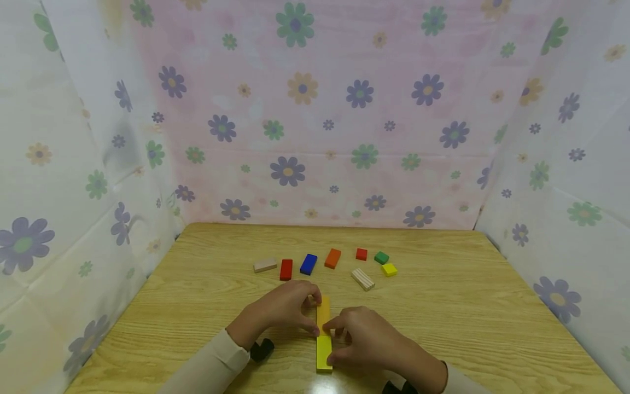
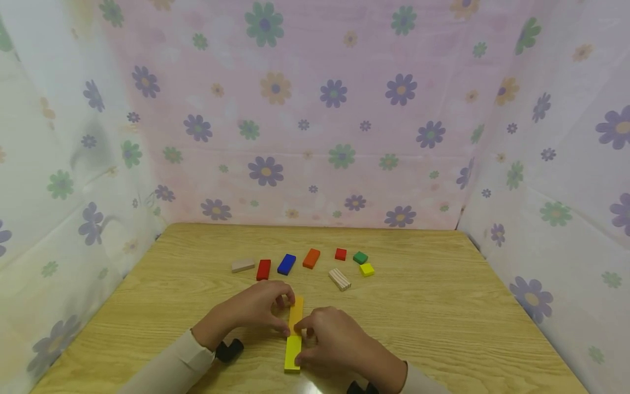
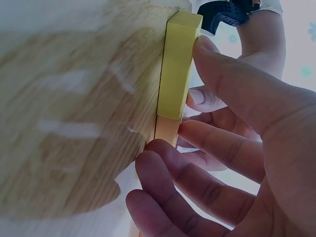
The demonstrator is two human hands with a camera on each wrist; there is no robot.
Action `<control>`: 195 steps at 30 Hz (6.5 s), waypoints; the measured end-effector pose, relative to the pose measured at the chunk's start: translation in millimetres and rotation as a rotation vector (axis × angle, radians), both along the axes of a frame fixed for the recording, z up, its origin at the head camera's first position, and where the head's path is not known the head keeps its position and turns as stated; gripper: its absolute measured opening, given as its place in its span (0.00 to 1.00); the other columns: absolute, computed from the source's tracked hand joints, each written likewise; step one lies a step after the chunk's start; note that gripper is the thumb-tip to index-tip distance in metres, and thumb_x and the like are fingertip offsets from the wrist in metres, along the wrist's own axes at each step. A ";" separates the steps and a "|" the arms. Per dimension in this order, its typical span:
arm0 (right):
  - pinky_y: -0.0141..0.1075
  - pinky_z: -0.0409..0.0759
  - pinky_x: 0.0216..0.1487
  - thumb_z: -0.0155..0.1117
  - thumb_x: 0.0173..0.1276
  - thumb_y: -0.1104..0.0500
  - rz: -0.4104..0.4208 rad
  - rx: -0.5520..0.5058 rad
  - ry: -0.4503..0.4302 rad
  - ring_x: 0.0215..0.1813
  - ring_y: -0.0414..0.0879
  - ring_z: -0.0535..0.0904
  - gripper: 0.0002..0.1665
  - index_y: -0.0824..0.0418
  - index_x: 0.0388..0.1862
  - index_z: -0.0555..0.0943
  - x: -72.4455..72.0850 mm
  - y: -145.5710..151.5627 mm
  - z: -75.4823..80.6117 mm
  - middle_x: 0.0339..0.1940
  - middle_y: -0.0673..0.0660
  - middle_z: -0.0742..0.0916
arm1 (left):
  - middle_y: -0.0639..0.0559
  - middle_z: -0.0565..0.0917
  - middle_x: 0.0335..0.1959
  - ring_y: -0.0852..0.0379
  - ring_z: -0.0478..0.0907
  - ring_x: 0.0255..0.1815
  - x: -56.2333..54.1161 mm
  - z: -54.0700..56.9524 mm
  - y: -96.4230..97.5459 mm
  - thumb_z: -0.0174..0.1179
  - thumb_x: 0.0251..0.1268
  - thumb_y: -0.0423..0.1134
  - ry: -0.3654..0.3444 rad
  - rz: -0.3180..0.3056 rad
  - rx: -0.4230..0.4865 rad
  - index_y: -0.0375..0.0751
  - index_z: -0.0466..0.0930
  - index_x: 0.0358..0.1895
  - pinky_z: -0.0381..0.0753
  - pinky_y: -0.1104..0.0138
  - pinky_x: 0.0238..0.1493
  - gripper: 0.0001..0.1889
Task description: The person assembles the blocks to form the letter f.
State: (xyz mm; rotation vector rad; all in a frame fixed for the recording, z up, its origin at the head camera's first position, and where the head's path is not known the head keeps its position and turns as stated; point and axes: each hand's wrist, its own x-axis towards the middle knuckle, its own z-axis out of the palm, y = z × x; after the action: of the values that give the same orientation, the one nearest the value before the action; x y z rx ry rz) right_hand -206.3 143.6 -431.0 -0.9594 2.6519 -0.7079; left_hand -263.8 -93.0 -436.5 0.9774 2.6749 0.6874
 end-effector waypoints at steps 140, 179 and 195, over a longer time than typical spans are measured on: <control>0.27 0.77 0.33 0.82 0.55 0.40 -0.019 -0.019 -0.031 0.31 0.30 0.77 0.30 0.50 0.55 0.90 -2.2 0.3 -1.7 0.33 0.37 0.85 | 0.44 0.83 0.63 0.40 0.77 0.65 -64.8 -1.2 -48.7 0.77 0.55 0.31 -0.021 0.422 0.073 0.39 0.79 0.66 0.78 0.47 0.65 0.32; 0.27 0.76 0.32 0.82 0.55 0.39 -0.020 -0.010 -0.030 0.31 0.30 0.77 0.30 0.49 0.55 0.90 -3.3 1.6 -4.1 0.33 0.37 0.84 | 0.47 0.85 0.60 0.46 0.80 0.64 -66.4 9.2 -26.3 0.79 0.55 0.34 -0.034 0.380 0.214 0.39 0.83 0.62 0.80 0.51 0.64 0.28; 0.27 0.76 0.32 0.82 0.56 0.40 -0.020 -0.009 -0.027 0.31 0.31 0.77 0.29 0.49 0.55 0.90 -2.8 0.5 -2.1 0.33 0.37 0.85 | 0.44 0.85 0.59 0.44 0.81 0.62 -65.3 9.1 -6.9 0.80 0.55 0.36 -0.066 0.358 0.221 0.37 0.82 0.62 0.82 0.52 0.61 0.30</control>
State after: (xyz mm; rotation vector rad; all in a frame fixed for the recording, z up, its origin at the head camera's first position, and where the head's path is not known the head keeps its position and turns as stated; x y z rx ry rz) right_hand -209.1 144.1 -433.2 -0.9203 2.6405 -0.7332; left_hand -329.1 -99.9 -427.4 0.5062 2.7848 1.0845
